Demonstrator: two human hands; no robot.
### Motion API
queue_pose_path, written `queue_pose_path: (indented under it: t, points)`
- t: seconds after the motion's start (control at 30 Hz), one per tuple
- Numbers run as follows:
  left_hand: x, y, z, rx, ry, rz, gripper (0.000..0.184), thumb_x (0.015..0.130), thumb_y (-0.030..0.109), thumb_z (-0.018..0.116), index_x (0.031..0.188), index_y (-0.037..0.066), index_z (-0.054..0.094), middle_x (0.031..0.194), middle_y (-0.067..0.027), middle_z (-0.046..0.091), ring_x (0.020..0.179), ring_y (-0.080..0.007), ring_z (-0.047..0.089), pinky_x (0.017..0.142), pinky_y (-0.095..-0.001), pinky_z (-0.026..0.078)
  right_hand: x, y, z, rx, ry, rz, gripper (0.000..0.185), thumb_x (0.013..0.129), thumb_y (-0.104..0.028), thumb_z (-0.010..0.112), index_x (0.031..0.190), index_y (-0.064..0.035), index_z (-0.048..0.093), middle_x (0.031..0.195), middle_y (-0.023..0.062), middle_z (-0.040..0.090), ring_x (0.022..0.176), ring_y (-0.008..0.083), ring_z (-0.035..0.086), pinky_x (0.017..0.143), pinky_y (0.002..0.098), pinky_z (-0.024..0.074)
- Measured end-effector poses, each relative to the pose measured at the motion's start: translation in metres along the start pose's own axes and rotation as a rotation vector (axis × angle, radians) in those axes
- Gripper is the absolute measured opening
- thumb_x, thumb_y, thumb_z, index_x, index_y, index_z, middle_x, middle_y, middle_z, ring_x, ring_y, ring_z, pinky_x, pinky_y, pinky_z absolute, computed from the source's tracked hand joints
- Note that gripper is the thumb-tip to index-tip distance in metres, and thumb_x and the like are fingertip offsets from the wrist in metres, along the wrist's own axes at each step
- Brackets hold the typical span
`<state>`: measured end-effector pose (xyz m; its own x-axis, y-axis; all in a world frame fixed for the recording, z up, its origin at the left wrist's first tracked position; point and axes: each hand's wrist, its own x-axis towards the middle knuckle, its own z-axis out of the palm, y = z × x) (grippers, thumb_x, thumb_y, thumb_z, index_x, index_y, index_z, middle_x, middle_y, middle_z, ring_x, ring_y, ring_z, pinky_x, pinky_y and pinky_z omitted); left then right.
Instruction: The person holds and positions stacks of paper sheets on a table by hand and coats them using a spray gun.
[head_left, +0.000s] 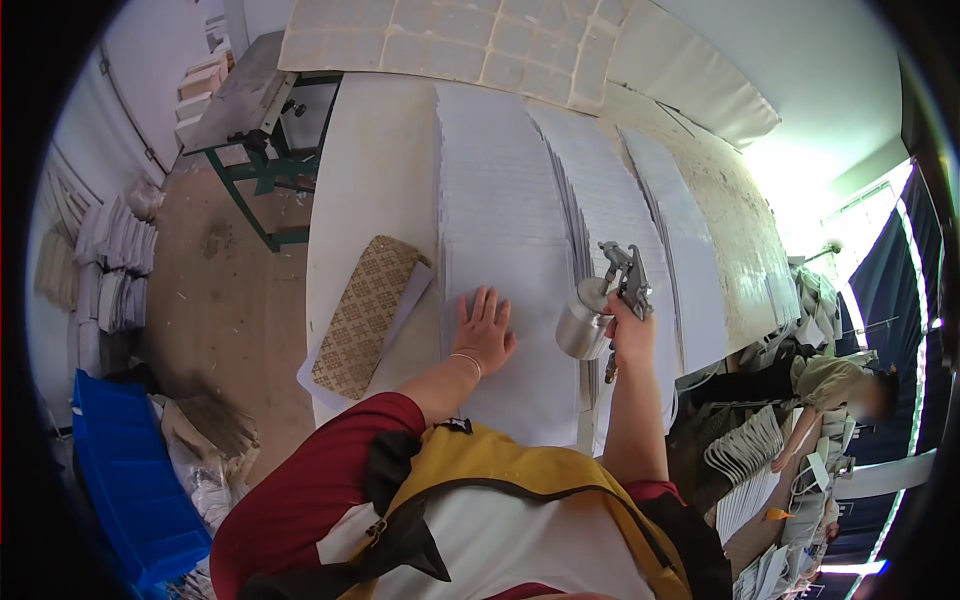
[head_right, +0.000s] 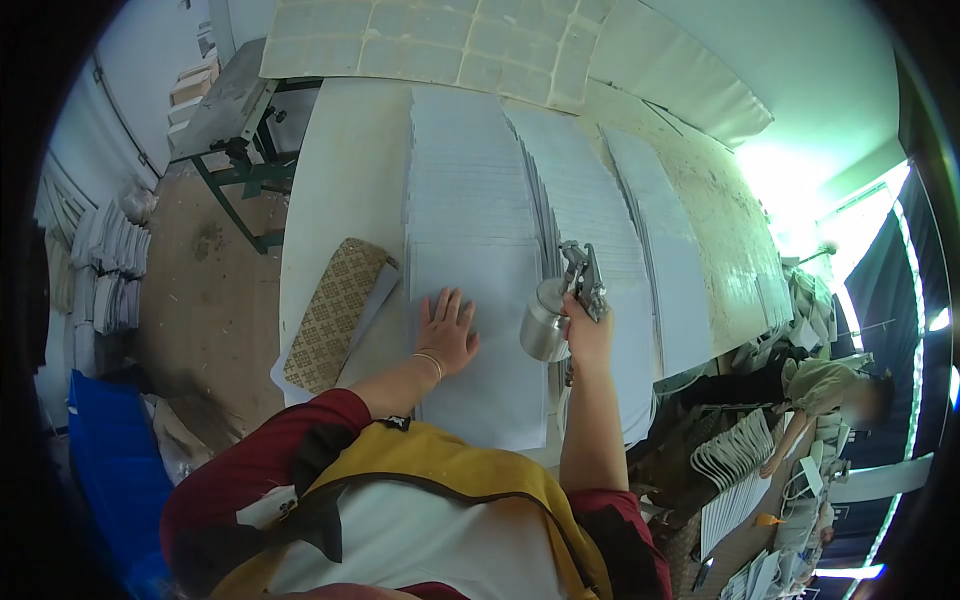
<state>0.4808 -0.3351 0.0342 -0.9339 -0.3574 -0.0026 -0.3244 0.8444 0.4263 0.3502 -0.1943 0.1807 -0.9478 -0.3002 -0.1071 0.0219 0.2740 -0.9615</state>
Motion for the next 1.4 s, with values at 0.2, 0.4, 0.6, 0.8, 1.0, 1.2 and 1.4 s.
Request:
queue_pose_path:
  t: [0.2,0.4,0.6,0.8,1.0,1.2,1.4]
  points:
    - [-0.001,0.001,0.0,-0.006,0.006,0.007,0.058,0.087,0.034,0.043,0.136,0.004,0.034,0.147,-0.0176,0.019,0.139,-0.0312,0.009,0.11,-0.0535,0.004,-0.037,0.006,0.0,0.126,-0.051,-0.001,0.018,0.083,-0.014,0.062,0.094,-0.0007,0.061,0.079,0.0066,0.063,0.047,0.0091,0.046,0.042,0.0231,0.0344]
    - [0.0,-0.003,0.007,-0.046,0.15,0.012,0.056,0.083,0.034,0.05,0.131,0.005,0.043,0.143,-0.018,0.027,0.136,-0.0313,0.017,0.11,-0.0523,0.008,-0.088,0.026,-0.013,0.132,-0.117,0.0,0.029,0.086,-0.013,0.059,0.112,-0.0011,0.056,0.096,0.008,0.065,0.053,0.0092,0.048,0.047,0.0222,0.0386]
    - [0.0,-0.01,0.011,-0.089,0.241,0.076,0.051,0.079,0.031,0.055,0.122,0.004,0.052,0.138,-0.0176,0.036,0.133,-0.0313,0.024,0.109,-0.0528,0.011,-0.153,0.041,-0.046,0.094,-0.052,0.067,0.03,0.085,-0.01,0.057,0.113,-0.0005,0.055,0.096,0.008,0.064,0.052,0.0093,0.049,0.047,0.0223,0.0391]
    - [0.006,-0.026,0.024,-0.171,0.298,0.108,0.046,0.077,0.029,0.057,0.117,0.005,0.055,0.136,-0.0155,0.04,0.132,-0.0296,0.027,0.107,-0.0536,0.015,-0.203,0.054,-0.08,0.041,-0.03,0.141,0.028,0.085,-0.006,0.056,0.113,0.0012,0.056,0.094,0.0062,0.064,0.052,0.0078,0.049,0.047,0.0228,0.0392]
    - [0.005,-0.014,0.02,0.018,0.291,0.1,0.051,0.082,0.033,0.054,0.126,0.008,0.049,0.14,-0.014,0.034,0.132,-0.0298,0.027,0.107,-0.0546,0.016,-0.215,0.083,-0.11,0.14,-0.038,0.19,0.025,0.085,-0.005,0.058,0.11,0.0017,0.057,0.09,0.0047,0.064,0.05,0.0064,0.048,0.046,0.0218,0.0376]
    - [0.005,-0.008,0.02,0.224,0.187,0.031,0.056,0.084,0.037,0.052,0.133,0.011,0.041,0.145,-0.0129,0.027,0.134,-0.0296,0.023,0.106,-0.0552,0.015,-0.199,0.098,-0.139,0.146,-0.145,0.17,0.02,0.086,-0.006,0.058,0.105,0.0012,0.058,0.083,0.0024,0.063,0.05,0.0051,0.046,0.045,0.0206,0.0362]
    - [0.012,0.037,-0.01,0.424,-0.074,-0.203,0.056,0.086,0.037,0.048,0.135,0.013,0.037,0.147,-0.0134,0.021,0.136,-0.0295,0.019,0.107,-0.0555,0.014,-0.182,0.114,-0.161,0.228,-0.275,0.207,0.022,0.085,-0.007,0.059,0.106,-0.0003,0.058,0.085,0.0022,0.063,0.049,0.0044,0.045,0.043,0.0207,0.0343]
